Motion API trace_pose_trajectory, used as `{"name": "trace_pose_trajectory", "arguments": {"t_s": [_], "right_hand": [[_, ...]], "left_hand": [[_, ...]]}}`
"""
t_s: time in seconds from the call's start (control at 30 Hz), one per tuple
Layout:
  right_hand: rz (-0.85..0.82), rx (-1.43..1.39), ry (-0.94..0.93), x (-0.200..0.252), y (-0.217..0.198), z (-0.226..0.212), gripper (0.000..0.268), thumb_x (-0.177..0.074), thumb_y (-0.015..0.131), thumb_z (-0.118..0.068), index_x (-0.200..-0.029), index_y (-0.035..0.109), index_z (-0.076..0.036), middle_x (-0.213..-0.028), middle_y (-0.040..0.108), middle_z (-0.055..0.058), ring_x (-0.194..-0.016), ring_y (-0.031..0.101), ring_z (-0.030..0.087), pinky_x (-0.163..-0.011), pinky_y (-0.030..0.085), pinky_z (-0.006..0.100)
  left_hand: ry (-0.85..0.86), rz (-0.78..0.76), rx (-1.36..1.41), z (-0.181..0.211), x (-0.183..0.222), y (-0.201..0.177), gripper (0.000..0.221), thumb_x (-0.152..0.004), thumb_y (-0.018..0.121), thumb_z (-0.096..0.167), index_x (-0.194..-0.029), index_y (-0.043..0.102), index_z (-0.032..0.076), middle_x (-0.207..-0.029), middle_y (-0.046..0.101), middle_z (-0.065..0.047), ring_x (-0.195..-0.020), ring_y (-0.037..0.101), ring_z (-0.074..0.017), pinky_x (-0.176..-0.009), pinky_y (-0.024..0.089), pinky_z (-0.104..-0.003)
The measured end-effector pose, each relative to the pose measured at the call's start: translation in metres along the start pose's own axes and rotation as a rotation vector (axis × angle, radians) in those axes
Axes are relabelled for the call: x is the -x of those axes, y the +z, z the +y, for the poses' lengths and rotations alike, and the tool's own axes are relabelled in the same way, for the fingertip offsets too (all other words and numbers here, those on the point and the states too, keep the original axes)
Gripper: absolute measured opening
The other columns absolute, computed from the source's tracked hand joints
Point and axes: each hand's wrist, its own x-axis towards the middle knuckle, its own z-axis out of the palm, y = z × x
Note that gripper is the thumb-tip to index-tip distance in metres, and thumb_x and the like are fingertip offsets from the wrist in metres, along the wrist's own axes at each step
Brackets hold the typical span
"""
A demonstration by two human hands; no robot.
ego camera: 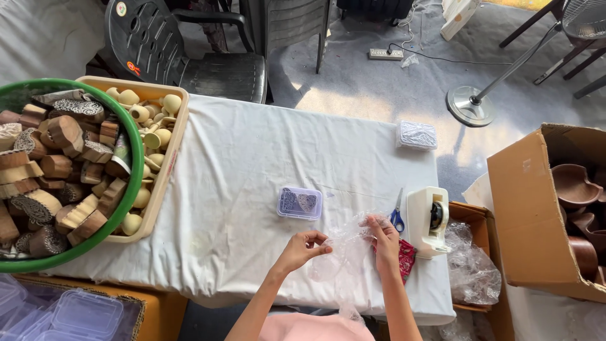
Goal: Wrapping a small plastic container in bubble wrap and securing it with tape.
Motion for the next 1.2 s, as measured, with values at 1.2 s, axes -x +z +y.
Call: {"name": "trace_pose_trajectory", "arguments": {"t_s": [1.2], "right_hand": [[-0.128,0.3,-0.074,0.054,0.122,0.021,0.064,-0.082,0.078,-0.017,-0.141,0.056,-0.006,-0.131,0.066,0.01,-0.112,0.065,0.012,-0.093,0.055,0.029]], "left_hand": [[-0.095,-0.087,0.51,-0.032,0.011,-0.074,0.033,-0.102,0.059,0.022,-0.131,0.067,0.008,-0.104,0.074,0.003,-0.088,0.069,-0.0037,-0.077,0.058,-0.024]]}}
